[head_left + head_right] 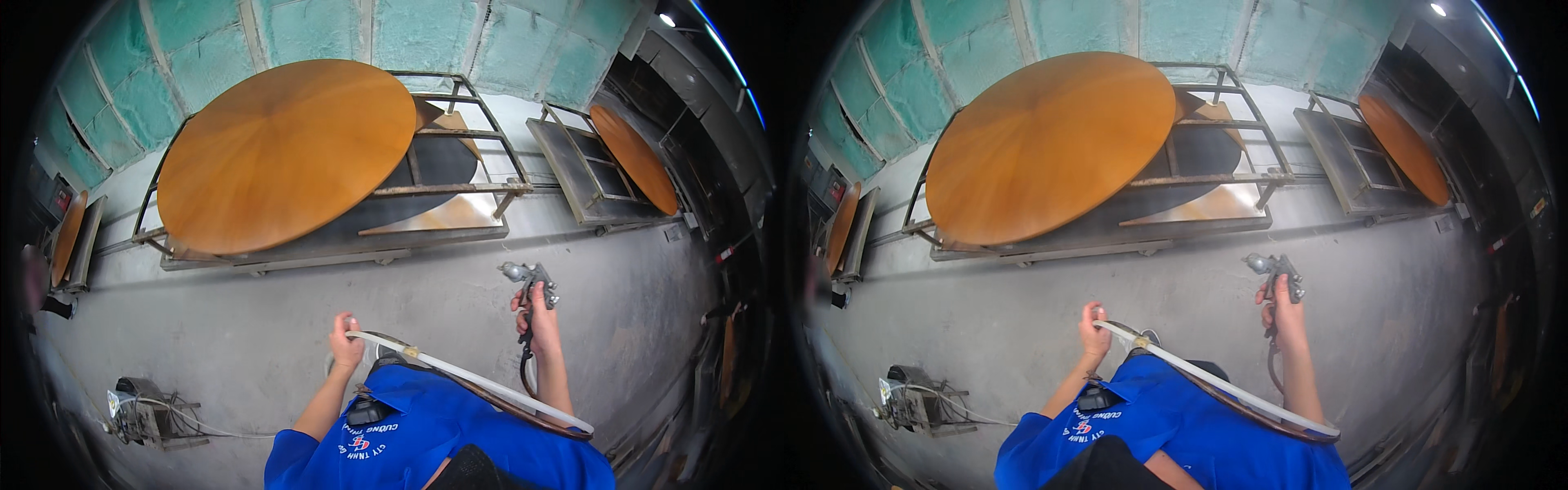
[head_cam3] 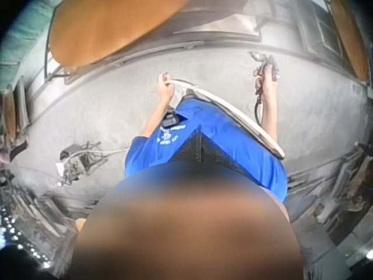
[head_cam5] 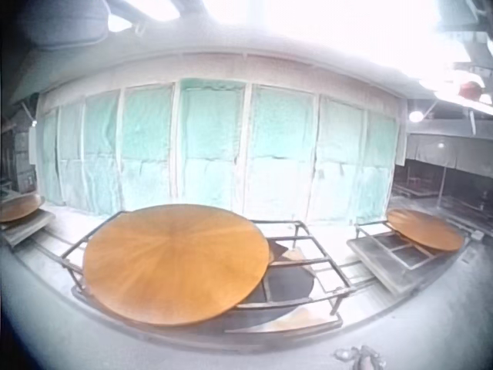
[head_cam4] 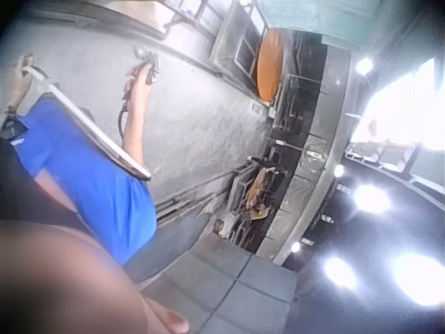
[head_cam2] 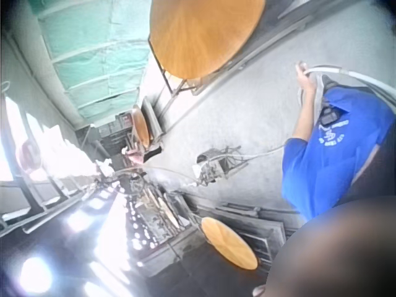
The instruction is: The person uses a spray gun to apply a finish to large circular wooden tabletops. They move around each table to cover the surface evenly, then walk to the next table and repeat the process.
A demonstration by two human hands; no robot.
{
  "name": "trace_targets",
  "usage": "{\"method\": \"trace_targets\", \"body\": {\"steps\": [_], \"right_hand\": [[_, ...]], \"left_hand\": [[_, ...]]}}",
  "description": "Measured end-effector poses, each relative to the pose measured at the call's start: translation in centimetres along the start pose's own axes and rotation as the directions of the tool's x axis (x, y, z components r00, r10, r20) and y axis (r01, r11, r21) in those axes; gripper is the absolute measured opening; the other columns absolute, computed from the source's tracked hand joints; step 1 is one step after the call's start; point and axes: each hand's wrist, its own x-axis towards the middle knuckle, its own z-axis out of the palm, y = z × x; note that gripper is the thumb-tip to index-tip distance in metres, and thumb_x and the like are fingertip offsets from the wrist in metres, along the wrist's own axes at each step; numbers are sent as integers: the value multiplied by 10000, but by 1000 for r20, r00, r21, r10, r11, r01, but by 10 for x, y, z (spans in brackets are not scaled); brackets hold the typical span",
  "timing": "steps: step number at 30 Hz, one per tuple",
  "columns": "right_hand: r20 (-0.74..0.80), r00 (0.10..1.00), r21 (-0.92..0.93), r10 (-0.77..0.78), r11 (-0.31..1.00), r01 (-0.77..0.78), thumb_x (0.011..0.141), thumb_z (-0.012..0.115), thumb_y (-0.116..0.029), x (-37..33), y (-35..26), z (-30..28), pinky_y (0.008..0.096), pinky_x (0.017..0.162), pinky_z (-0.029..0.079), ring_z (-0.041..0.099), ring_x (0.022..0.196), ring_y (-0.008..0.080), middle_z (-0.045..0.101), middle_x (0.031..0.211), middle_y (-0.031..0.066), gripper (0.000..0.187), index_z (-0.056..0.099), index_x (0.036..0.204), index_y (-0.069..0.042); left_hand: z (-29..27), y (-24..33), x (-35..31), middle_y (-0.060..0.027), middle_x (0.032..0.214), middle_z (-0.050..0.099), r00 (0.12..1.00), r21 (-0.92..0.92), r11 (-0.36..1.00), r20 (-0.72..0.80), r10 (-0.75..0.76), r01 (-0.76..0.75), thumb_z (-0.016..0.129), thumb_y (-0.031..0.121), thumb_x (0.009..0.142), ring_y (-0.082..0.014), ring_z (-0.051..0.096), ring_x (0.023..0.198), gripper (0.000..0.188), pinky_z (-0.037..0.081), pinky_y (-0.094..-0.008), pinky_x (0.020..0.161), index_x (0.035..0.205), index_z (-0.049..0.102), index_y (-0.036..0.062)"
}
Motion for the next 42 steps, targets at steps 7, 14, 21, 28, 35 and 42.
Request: {"method": "trace_targets", "body": {"steps": [7, 14, 21, 28, 35, 42], "right_hand": [[-160, 967, -133, -197, 975, 177, 1036, 485, -498, 35, -26, 26, 218, 374, 283, 385, 422, 53, 590, 747, 30, 438, 607, 1025, -78], [-77, 932, -281, -353, 905, 320, 988, 578, -491, 145, -70, 104, 293, 499, 394, 514, 523, 94, 597, 629, 13, 473, 665, 815, -59], [49, 871, -355, -488, 807, 472, 910, 623, -585, 211, -102, 230, 353, 670, 496, 641, 672, 176, 648, 664, 64, 577, 689, 807, -20], [56, 853, -300, -520, 806, 511, 900, 606, -617, 241, -115, 321, 436, 768, 517, 704, 848, 347, 711, 810, 202, 646, 719, 941, 17], [-13, 830, -234, -557, 809, 540, 884, 629, -631, 229, -118, 341, 462, 835, 521, 688, 987, 413, 721, 942, 257, 650, 737, 1019, -4], [154, 871, -306, -467, 816, 491, 893, 668, -570, 172, -92, 269, 347, 623, 493, 638, 630, 186, 639, 641, 64, 563, 676, 759, -23]], "left_hand": [[-14, -27, -18, -146, 602, 570, 995, -27, 998, 83, 60, -57, 597, 205, 980, -219, 544, 548, 193, 431, -402, 540, 883, 643, 45], [-107, -48, -51, -147, 580, 534, 985, 65, 986, -91, -148, 154, 570, 211, 1001, -209, 485, 547, 306, 396, -394, 540, 785, 577, -6], [-189, -3, -95, -164, 584, 558, 960, 296, 948, -277, -34, 119, 541, 200, 1005, -231, 512, 527, 338, 407, -404, 522, 742, 577, -9], [-250, 44, -149, -183, 566, 580, 941, 476, 838, -318, -118, 266, 535, 197, 1001, -250, 564, 488, 342, 416, -418, 490, 739, 604, -12], [-287, 50, -145, -166, 549, 559, 891, 477, 842, -455, -8, 251, 506, 223, 1019, -287, 542, 465, 388, 388, -403, 473, 725, 593, -14], [-261, 58, -114, -156, 576, 574, 931, 425, 899, -360, 61, 105, 520, 203, 1008, -259, 564, 482, 337, 406, -388, 484, 744, 600, 10]]}}
